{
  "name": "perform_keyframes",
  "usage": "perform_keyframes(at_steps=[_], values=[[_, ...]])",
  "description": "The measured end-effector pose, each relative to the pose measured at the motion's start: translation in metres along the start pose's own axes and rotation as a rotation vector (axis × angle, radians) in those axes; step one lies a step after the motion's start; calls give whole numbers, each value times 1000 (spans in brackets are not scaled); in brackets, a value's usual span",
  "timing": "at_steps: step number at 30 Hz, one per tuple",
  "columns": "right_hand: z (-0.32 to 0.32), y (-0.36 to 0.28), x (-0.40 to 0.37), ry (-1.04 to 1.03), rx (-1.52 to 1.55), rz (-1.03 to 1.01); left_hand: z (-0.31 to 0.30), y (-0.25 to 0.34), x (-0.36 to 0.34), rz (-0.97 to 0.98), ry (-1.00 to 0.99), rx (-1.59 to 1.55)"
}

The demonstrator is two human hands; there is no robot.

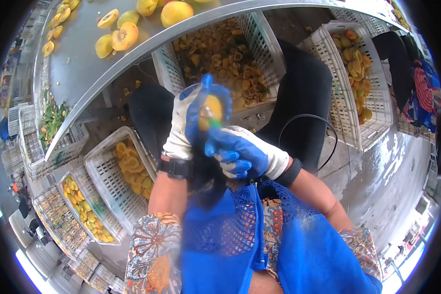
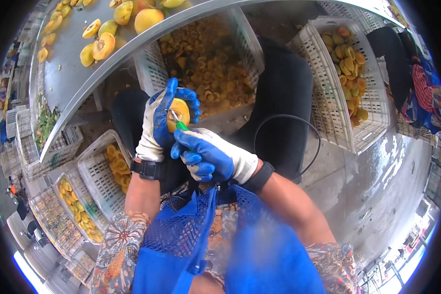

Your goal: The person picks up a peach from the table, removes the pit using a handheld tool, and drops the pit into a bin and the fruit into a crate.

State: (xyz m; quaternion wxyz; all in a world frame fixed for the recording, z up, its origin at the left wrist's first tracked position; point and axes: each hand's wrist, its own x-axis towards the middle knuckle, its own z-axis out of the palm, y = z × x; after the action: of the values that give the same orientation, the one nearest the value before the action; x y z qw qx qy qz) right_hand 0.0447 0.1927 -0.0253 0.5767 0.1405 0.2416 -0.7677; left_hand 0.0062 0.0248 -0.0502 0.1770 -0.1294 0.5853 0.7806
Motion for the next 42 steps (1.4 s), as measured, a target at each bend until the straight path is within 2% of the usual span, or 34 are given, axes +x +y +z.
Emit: perform_keyframes(at_steps=[1,4,5,8,11,12,13,15,16,17,18,20,22,23,24,25,26,27,28,30,31,32,34,36,38,41,42], values=[[1,0,-1,56,-116,-14,4,6,-1,-31,-24,-6],[-17,-6,1,-210,247,111,-1,6,7,22,-175,70],[-16,-3,-3,-214,356,94,0,9,10,93,-229,149],[-19,3,6,-322,517,133,2,19,12,-54,-239,93],[-24,4,18,-546,684,112,15,13,15,-72,-34,-255],[-22,-2,15,-521,634,40,18,9,20,-69,27,-375],[-19,-6,9,-493,587,-27,9,-5,32,28,48,-349],[-20,-16,0,-490,527,-101,-2,-21,39,257,250,-271],[-19,-28,-9,-409,374,-165,-7,-17,37,368,351,-218],[-15,-38,-17,-112,71,-281,-20,-6,27,277,240,-360],[-14,-51,-18,188,-305,-288,-31,5,19,194,168,-455],[-47,-41,8,793,-1720,-686,-32,29,-8,266,330,-415],[-60,-35,11,831,-1750,-564,-48,53,-44,306,477,-153],[-65,-35,12,796,-1693,-482,-64,59,-63,354,560,-147],[-61,-35,12,795,-1684,-486,-76,67,-83,346,640,-79],[-58,-34,12,796,-1673,-487,-98,67,-100,322,793,101],[-56,-33,13,797,-1660,-487,-113,72,-123,194,836,248],[-59,-33,14,780,-1661,-450,-133,78,-143,-56,876,671],[-54,-36,14,770,-1654,-409,-168,55,-155,-19,932,1221],[-45,-41,9,752,-1642,-313,-176,51,-152,222,1064,1644],[-48,-40,8,733,-1626,-405,-158,73,-137,297,1047,1308],[-47,-40,8,741,-1584,-388,-130,102,-112,365,1010,972],[-44,-43,6,752,-1502,-355,-99,135,-64,349,893,824],[-40,-41,2,762,-1507,-429,-80,161,-11,314,857,1239],[-35,-43,-1,775,-1472,-452,-77,172,35,319,789,1473],[-35,-44,-4,810,-1403,-409,-104,167,74,462,450,1672],[-39,-43,-3,804,-1432,-429,-101,169,75,372,402,1701]])
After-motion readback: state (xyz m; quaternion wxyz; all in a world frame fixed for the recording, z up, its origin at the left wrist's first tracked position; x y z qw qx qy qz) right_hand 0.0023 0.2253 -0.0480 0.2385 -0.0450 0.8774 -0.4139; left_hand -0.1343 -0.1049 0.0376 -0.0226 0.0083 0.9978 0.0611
